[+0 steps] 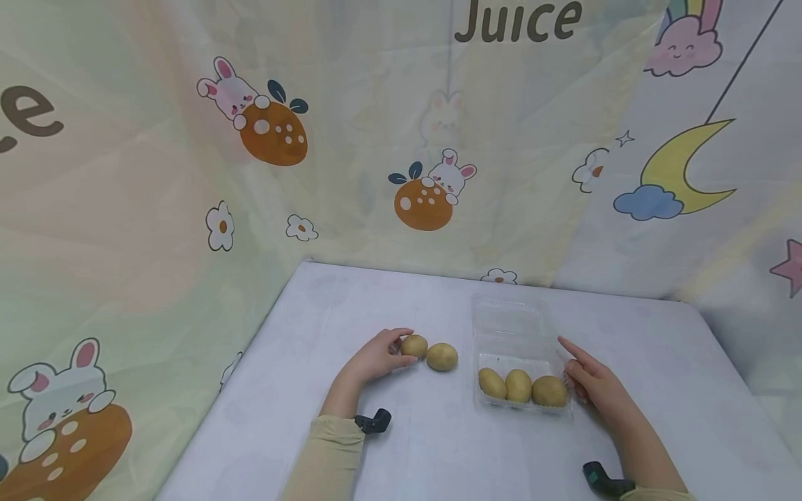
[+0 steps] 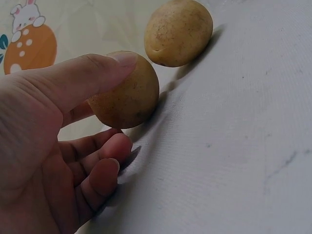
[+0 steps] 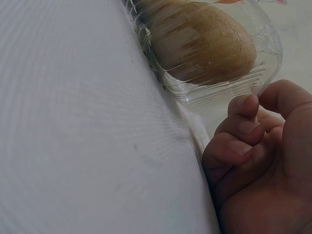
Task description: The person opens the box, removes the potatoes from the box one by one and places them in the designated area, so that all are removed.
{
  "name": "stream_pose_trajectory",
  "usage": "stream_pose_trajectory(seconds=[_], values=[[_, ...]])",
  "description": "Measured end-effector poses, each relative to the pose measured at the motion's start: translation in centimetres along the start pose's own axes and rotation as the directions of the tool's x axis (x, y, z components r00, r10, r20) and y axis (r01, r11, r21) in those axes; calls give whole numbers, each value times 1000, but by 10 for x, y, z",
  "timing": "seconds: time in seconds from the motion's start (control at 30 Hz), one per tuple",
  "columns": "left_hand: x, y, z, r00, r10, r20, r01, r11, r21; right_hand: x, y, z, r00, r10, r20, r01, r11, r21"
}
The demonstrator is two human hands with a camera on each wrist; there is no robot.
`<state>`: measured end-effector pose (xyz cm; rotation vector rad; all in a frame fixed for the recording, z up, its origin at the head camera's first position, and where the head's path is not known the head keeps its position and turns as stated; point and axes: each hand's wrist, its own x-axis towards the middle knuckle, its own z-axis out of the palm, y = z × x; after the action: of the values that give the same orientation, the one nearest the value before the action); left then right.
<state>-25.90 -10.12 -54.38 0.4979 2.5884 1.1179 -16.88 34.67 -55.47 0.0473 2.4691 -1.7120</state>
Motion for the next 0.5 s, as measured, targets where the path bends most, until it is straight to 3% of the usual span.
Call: stream_pose_trajectory(seconds=[0.33, 0.5], values=[[-1, 1, -5, 1000, -4, 25, 4, 1000, 1, 0, 2, -1, 1000, 3, -4, -3, 1000, -7], [-4, 9, -12, 999, -30, 40, 30, 1000, -4, -1, 1, 0, 1000, -3, -7, 3, 1000, -14]])
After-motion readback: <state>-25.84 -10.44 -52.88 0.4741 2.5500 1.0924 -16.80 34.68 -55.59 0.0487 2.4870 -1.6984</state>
